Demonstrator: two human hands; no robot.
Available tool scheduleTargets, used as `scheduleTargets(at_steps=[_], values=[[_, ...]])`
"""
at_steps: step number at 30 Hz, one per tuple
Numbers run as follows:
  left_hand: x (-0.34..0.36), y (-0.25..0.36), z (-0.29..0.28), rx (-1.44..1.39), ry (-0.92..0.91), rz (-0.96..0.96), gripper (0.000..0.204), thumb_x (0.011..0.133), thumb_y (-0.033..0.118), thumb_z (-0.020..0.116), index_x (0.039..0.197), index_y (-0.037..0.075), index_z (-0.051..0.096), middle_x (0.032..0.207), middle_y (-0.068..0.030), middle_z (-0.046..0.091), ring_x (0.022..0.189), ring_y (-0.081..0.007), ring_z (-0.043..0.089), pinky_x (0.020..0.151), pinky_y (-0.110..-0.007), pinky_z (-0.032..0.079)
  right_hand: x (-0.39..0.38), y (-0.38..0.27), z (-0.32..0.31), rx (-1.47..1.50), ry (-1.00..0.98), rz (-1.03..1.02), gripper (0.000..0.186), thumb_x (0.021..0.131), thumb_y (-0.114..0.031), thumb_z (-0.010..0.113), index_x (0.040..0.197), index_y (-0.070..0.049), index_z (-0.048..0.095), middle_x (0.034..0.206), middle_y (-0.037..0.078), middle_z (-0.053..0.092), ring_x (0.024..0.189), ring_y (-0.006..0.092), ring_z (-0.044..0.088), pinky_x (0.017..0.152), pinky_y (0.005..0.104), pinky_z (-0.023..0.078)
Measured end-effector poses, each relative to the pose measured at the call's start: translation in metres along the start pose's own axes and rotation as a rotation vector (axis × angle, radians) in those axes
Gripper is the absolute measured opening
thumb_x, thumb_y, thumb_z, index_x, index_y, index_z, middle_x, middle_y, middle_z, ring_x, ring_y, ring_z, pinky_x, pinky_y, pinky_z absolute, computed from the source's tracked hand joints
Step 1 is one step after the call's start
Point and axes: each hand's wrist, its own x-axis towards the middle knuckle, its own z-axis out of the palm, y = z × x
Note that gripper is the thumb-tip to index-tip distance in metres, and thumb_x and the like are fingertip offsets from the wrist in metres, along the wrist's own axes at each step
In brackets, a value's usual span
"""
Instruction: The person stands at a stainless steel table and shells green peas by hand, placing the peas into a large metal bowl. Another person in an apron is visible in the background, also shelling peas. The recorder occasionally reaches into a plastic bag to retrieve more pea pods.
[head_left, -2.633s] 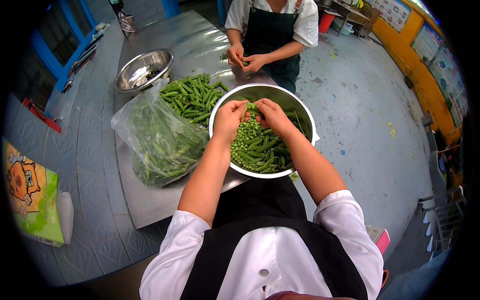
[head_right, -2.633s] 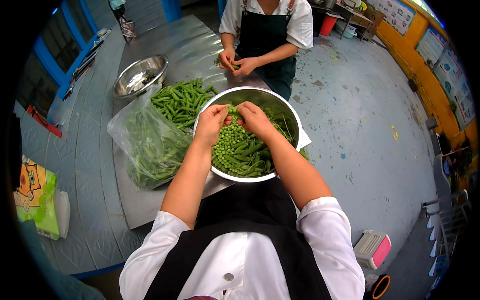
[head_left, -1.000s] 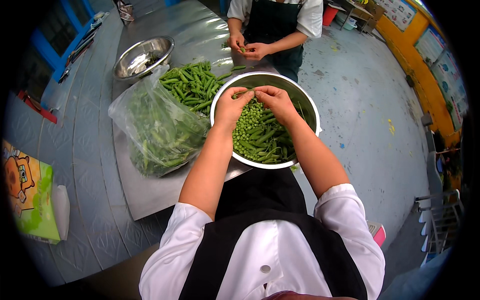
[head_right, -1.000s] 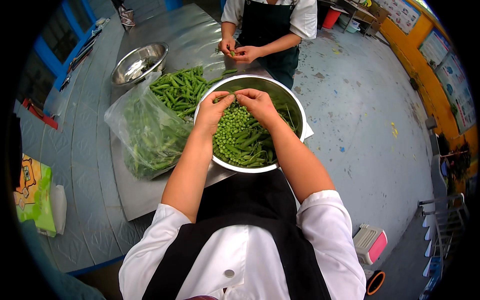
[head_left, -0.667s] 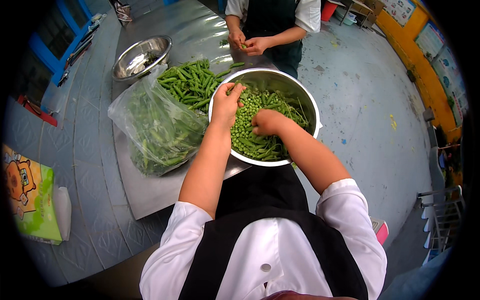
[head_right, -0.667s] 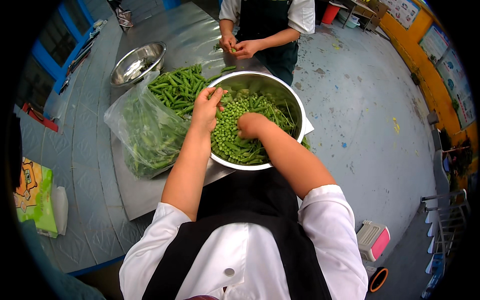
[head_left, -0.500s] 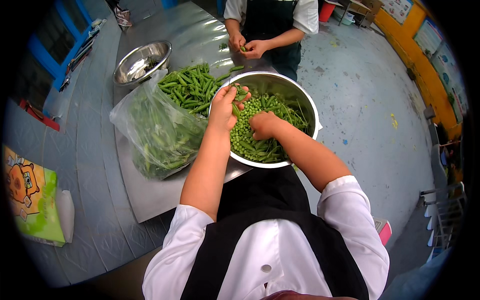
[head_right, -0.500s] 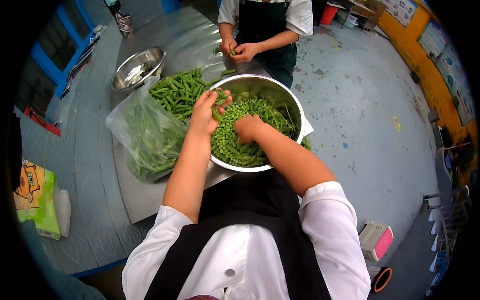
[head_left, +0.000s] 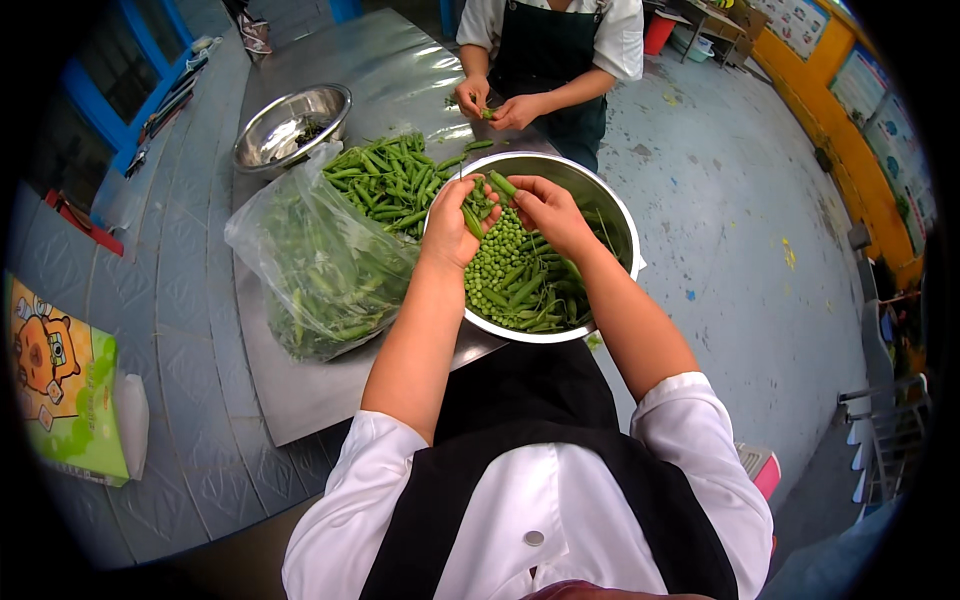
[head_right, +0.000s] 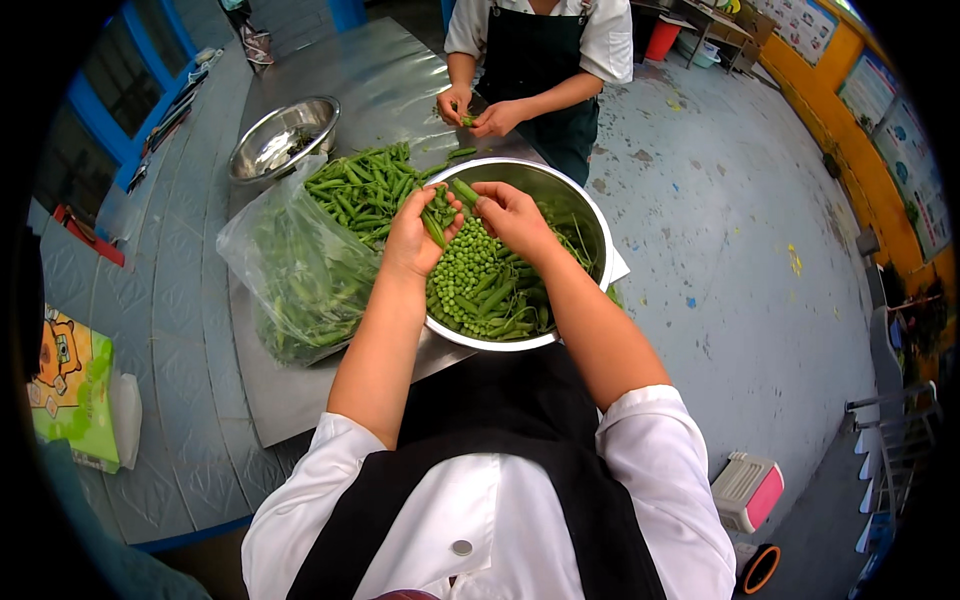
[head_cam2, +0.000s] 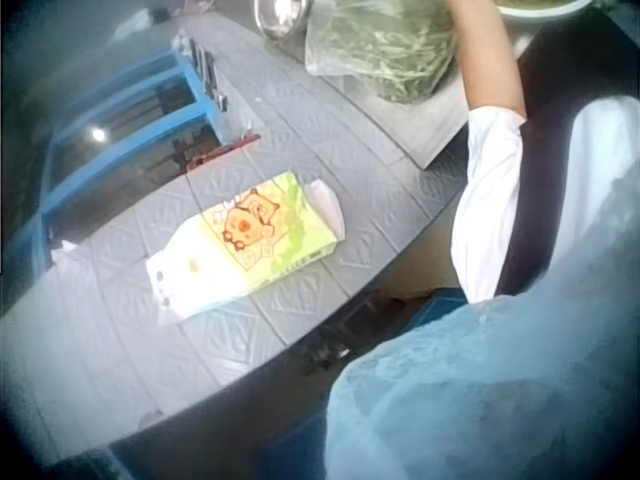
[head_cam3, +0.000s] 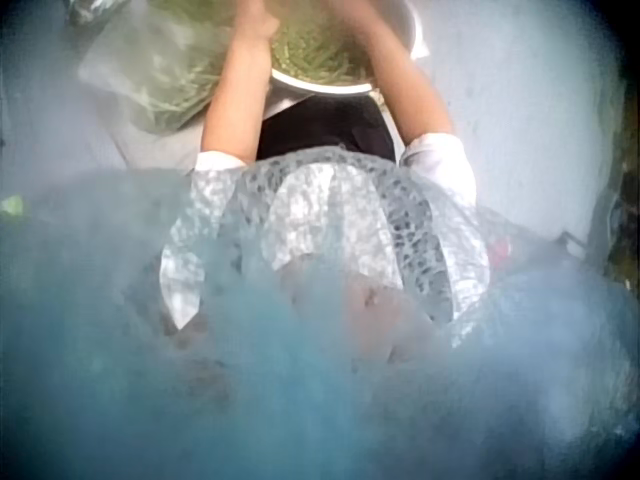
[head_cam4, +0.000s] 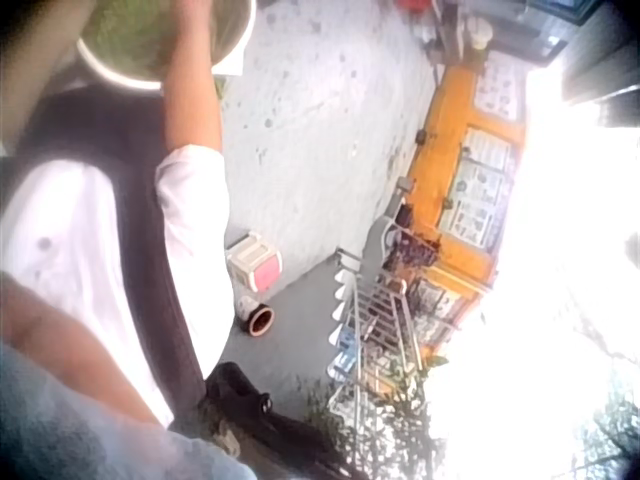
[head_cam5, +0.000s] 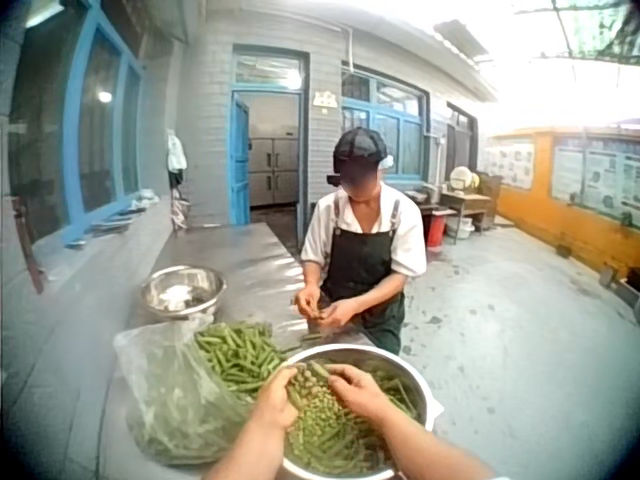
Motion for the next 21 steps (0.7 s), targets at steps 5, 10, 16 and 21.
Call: scheduleTargets(at_steps=[5, 10, 16, 21], values=[[-0.003, -0.002, 0.002, 0.163, 0.039, -0.036, 0.018, 0.083, 0.023, 0.059, 0.091, 0.006, 0.056, 0.078, -0.0034, 0.053, 0.067, -0.012, 0.051, 0.056, -0.024, 0.044, -0.003, -0.002, 0.003, 0.055, -0.032, -0.077, 0.027, 0.09, -0.014, 0.05, 0.112, 0.0, 0.051, 0.08, 0.003, 0.057, 0.061, 0.005, 0.048, 0.053, 0.0185, 0.04], [-0.002, -0.006, 0.0, 0.241, 0.064, 0.018, 0.021, 0.081, 0.023, 0.065, 0.091, 0.006, 0.058, 0.074, -0.0005, 0.052, 0.065, -0.0093, 0.048, 0.051, -0.022, 0.04, -0.006, 0.002, 0.003, -0.222, -0.094, -0.181, 0.029, 0.088, -0.013, 0.052, 0.115, -0.003, 0.052, 0.08, 0.001, 0.058, 0.063, 0.0054, 0.049, 0.055, 0.0203, 0.042], [-0.001, -0.006, -0.001, 0.216, 0.068, 0.035, 0.021, 0.082, 0.022, 0.064, 0.09, 0.004, 0.058, 0.074, -0.0012, 0.055, 0.063, -0.009, 0.049, 0.052, -0.022, 0.04, -0.007, 0.005, 0.008, -0.56, 0.061, -0.442, 0.031, 0.084, -0.011, 0.058, 0.113, -0.004, 0.055, 0.081, 0.01, 0.061, 0.072, 0.0201, 0.059, 0.065, 0.0293, 0.047], [-0.006, -0.005, 0.008, 0.326, 0.097, 0.073, 0.019, 0.083, 0.02, 0.062, 0.089, 0.003, 0.057, 0.074, -0.002, 0.056, 0.063, -0.0092, 0.049, 0.053, -0.023, 0.04, -0.009, 0.006, 0.006, -0.779, 0.113, -0.608, 0.033, 0.082, -0.009, 0.059, 0.115, -0.006, 0.055, 0.077, 0.013, 0.058, 0.066, 0.0216, 0.056, 0.063, 0.0297, 0.045]])
